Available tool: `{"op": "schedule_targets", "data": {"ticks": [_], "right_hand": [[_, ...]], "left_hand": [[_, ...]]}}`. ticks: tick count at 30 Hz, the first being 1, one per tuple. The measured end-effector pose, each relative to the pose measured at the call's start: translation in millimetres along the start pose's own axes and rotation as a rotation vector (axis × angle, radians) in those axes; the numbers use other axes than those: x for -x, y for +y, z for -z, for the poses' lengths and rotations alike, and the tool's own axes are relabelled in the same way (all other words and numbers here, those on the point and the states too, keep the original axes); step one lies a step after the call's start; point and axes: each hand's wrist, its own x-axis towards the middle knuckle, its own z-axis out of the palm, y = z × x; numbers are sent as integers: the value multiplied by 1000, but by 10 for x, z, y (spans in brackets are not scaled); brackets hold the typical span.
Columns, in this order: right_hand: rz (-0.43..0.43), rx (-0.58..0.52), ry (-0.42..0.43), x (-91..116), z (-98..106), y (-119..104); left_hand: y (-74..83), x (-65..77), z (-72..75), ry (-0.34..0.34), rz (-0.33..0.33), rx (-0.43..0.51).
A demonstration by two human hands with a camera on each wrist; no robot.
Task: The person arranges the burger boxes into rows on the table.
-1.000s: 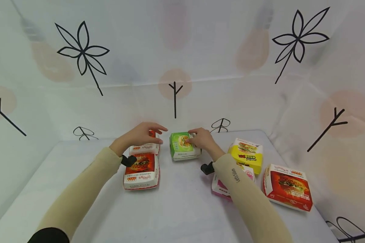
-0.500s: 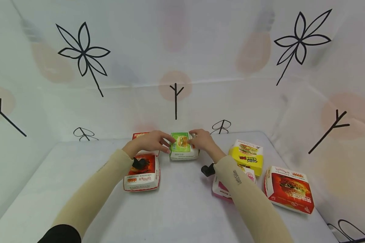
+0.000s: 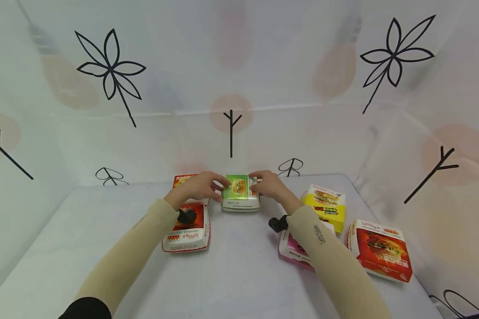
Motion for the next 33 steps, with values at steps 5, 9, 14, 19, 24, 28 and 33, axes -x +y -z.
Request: {"op": "schedule_targets", "data": {"ticks": [5,9,14,19,24,28,33], "right_hand": [[-3,-72,-30,2,20,36],[-6,-89,-46,1,31,69],[-7,-84,-46,-1,36,80],[-17,-66,-33,4,50,77],[-36,-46,-17,33,80,84],[-39,-35,-2,68,103,79],[-38,15,19,85,110,69]], "left_hand": [[42,25,-13,28,13,-8],[53,38,-28,48,26,-18],[74,35,-31,52,57,-25],[120,-24,-11,46,67,-113],[189,-100,6,18,77,-184],[243,-141,14,-12,78,-221],[276,-146,23,-17,75,-243]]}}
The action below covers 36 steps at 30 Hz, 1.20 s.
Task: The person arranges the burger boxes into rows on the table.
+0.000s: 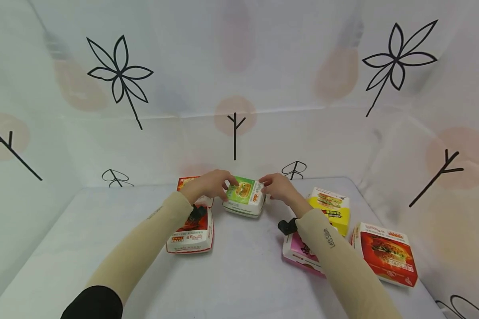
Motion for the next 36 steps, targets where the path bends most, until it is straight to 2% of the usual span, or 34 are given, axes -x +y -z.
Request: {"op": "schedule_targets", "data": {"ticks": [6,13,15,20,28,36], "right_hand": [[14,146,27,17,-1,-5],[36,231,15,20,10,-12],[36,242,18,30,10,-8],[29,241,39,68,-2,-22],[40,285,59,98,-6,-38],[78,244,-35,66,-21,11]], "left_hand": [[-3,3,-10,13,-1,2],[-21,-23,-28,69,54,-39],[-24,-24,-29,87,66,-57],[-31,2,-22,110,84,-16],[-42,60,-28,86,62,46],[-18,72,-20,53,54,58]]}}
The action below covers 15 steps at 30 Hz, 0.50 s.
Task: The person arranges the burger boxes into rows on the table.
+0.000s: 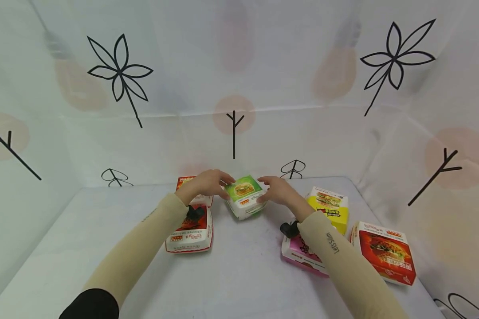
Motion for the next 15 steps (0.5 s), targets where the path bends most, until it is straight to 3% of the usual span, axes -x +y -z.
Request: {"op": "schedule_targets", "data": {"ticks": [5,15], "right_hand": [[37,-36,-61,-14,-54,13],[19,18,-29,-35,-119,-54]], "left_hand": [[22,-29,-18,-36,-15,7],[-15,-81,-65,-65,2,51]]}}
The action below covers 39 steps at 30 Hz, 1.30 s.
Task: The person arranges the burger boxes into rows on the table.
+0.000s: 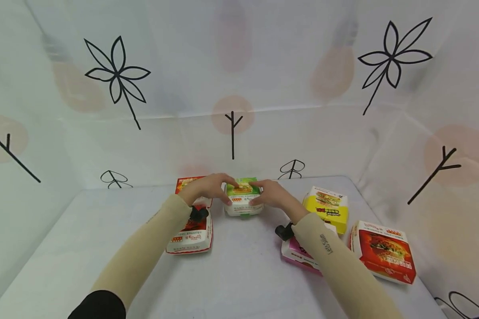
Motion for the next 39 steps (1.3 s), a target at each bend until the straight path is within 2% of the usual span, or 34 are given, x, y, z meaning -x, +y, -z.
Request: {"op": "schedule_targets", "data": {"ticks": [5,15,22,31,39], "right_hand": [[-7,-12,5,-21,7,-42],[-7,-35,-6,-109,18,-16],[-11,-48,-8,-91,21,-5],[46,23,13,54,136,-9],[96,-11,76,434,439,34]], "left_hand": [[-3,-42,11,-5,-15,-18],[83,-52,48,20,-1,-126],[76,-62,27,29,26,-124],[69,-78,-2,52,45,-114],[72,-97,-17,52,55,-98]]}}
